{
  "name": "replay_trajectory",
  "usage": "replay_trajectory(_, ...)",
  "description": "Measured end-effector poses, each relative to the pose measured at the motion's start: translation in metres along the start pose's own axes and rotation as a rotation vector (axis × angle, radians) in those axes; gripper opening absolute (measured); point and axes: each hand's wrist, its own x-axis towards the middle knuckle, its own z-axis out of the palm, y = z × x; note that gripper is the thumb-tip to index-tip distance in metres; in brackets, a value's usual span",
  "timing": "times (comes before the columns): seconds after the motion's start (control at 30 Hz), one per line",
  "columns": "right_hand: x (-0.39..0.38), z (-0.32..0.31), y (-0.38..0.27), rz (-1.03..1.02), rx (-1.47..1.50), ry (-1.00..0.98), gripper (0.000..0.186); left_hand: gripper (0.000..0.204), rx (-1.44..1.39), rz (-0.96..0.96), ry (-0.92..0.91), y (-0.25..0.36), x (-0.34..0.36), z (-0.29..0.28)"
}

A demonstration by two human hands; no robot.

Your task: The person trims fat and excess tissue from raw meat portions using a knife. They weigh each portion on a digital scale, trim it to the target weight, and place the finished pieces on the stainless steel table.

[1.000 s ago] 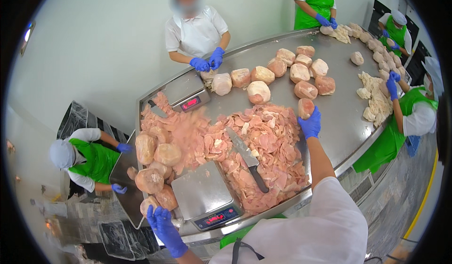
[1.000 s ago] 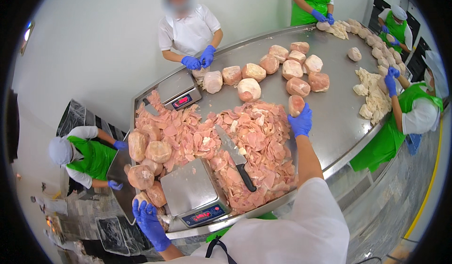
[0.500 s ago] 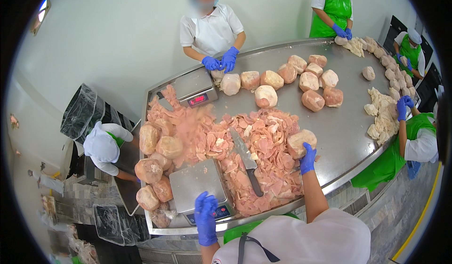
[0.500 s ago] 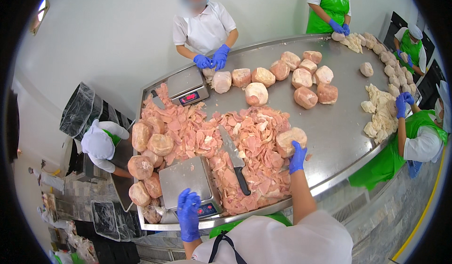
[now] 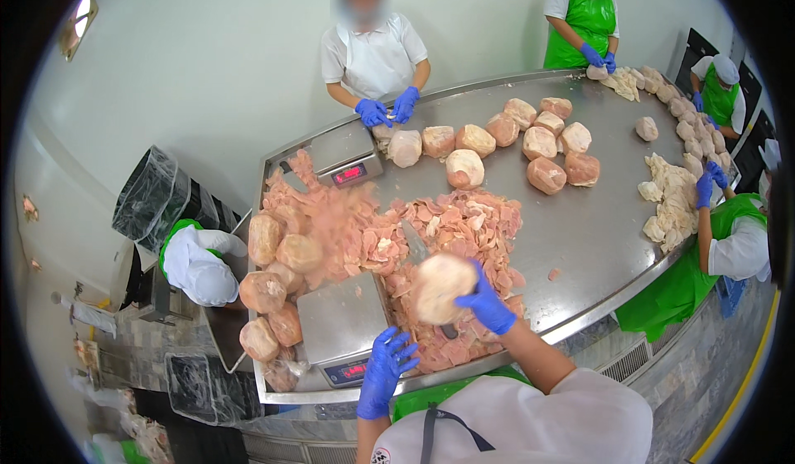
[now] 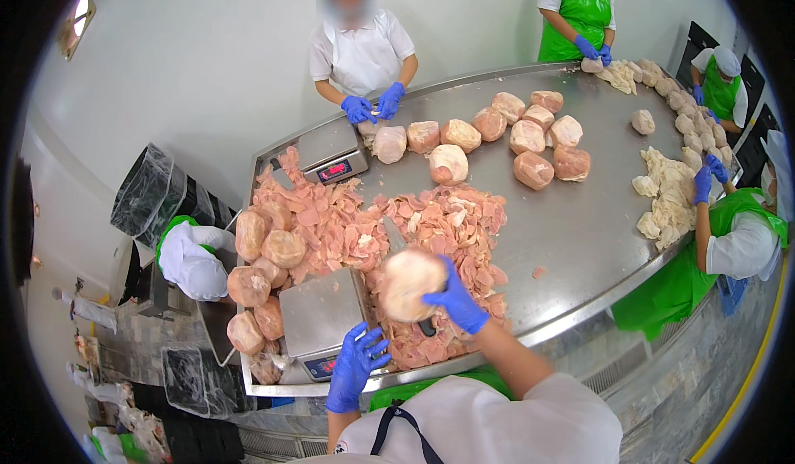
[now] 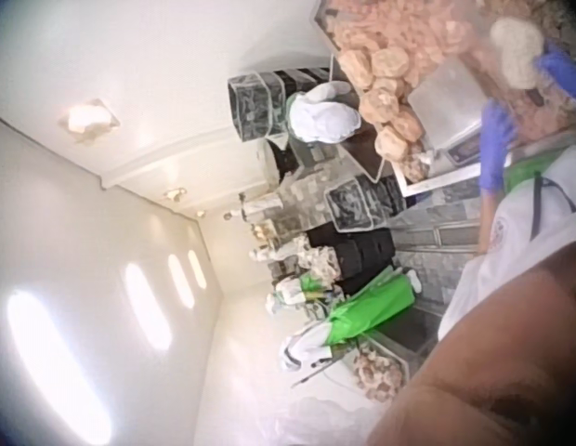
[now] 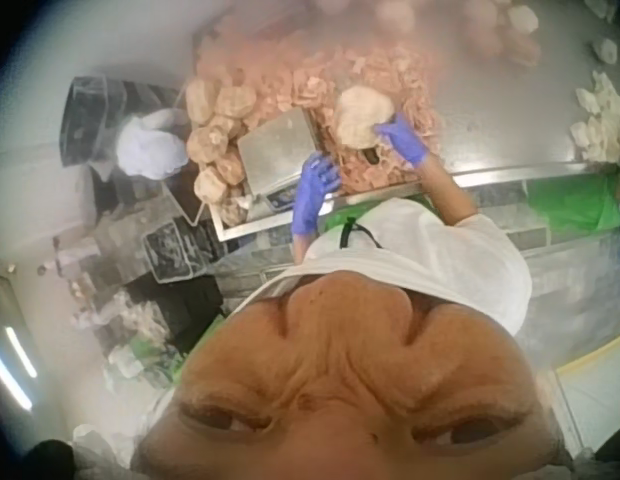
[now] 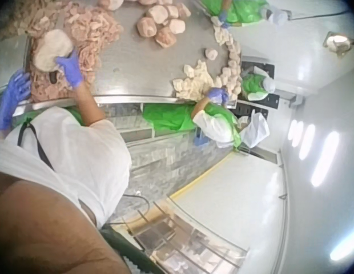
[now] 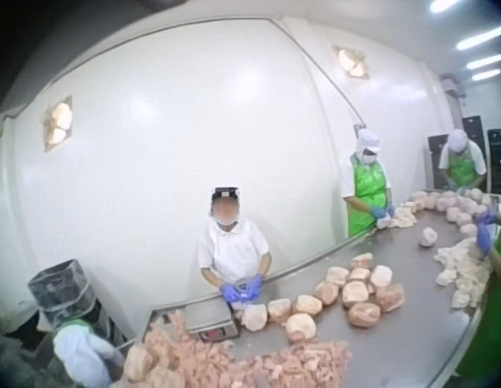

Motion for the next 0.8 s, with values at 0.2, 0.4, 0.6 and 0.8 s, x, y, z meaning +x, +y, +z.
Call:
replay_trajectory(0.2,-0.005,0.104,-0.007,-0.410,-0.876,-0.675,0.091,0.066,-0.539,0.099,-0.072,0.011,0.016,-0.027)
replay_trajectory(0.4,0.025,0.131,0.027,-0.831,-1.003,-0.759,0.076,0.066,-0.265,0.475,0.088,0.038,0.019,-0.045)
replay_trajectory(0.6,0.045,0.131,0.064,-0.898,-1.090,-0.849,0.078,0.066,0.255,0.625,0.406,0.028,0.037,-0.063)
replay_trajectory(0.8,0.051,0.127,0.063,-0.725,-0.976,-0.838,0.084,0.066,0.304,0.650,0.594,0.021,0.051,-0.045)
